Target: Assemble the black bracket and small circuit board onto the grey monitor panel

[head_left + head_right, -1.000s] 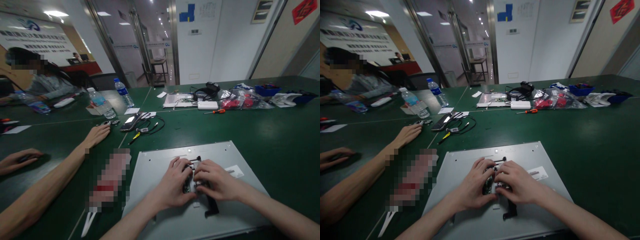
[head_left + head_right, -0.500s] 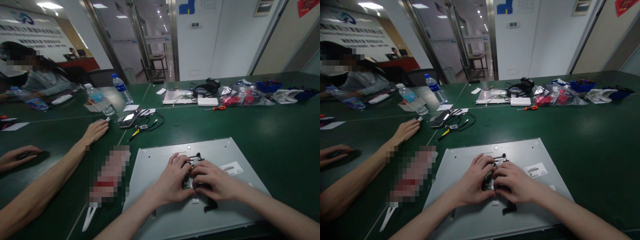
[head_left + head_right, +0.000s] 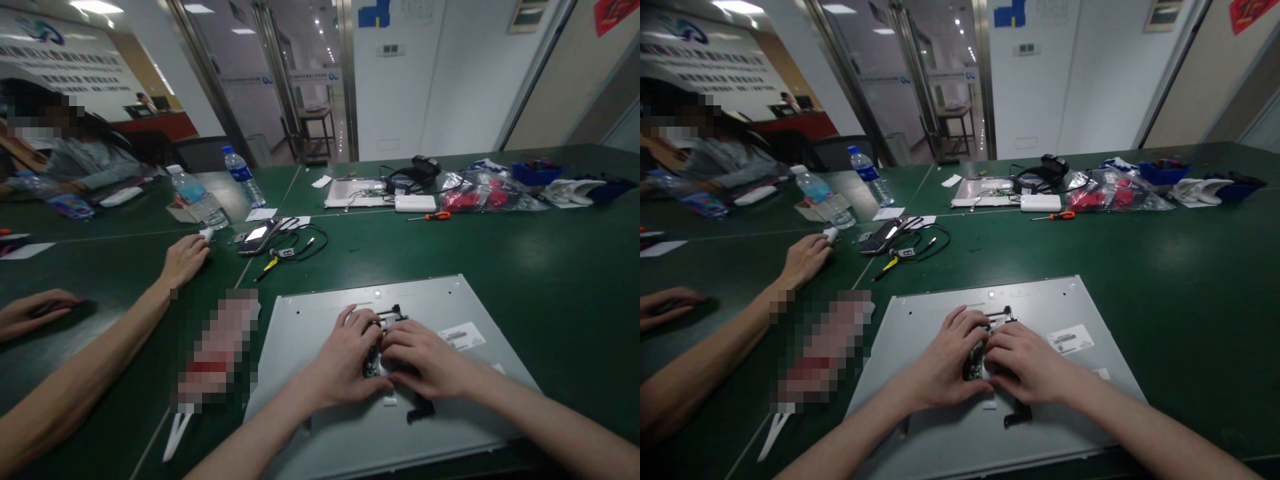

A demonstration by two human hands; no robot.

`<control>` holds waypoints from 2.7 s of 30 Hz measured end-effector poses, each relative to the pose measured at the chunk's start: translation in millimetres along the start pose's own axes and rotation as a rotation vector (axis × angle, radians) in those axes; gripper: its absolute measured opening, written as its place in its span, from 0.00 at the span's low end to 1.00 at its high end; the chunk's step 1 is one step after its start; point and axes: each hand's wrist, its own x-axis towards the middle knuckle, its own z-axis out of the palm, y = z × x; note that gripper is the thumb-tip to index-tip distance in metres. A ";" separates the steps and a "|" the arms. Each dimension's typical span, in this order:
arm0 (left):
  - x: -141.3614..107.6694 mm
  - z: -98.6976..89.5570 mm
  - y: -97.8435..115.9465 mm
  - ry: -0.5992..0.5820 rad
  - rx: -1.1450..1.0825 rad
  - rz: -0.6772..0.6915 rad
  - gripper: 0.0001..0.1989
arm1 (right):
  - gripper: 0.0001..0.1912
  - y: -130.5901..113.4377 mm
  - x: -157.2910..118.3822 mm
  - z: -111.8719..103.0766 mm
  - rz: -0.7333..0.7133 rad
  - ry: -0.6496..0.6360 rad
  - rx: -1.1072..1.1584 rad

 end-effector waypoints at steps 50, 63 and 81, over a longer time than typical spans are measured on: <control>-2.0 -0.7 1.2 0.013 -0.013 -0.003 0.24 | 0.08 3.6 0.4 -6.6 0.069 0.066 0.059; -1.8 2.1 -0.8 -0.018 -0.036 0.044 0.23 | 0.14 0.3 2.0 -9.4 0.072 0.041 0.033; -3.1 1.4 -1.4 -0.011 -0.040 0.095 0.23 | 0.16 -0.4 0.8 -9.5 0.068 0.006 -0.015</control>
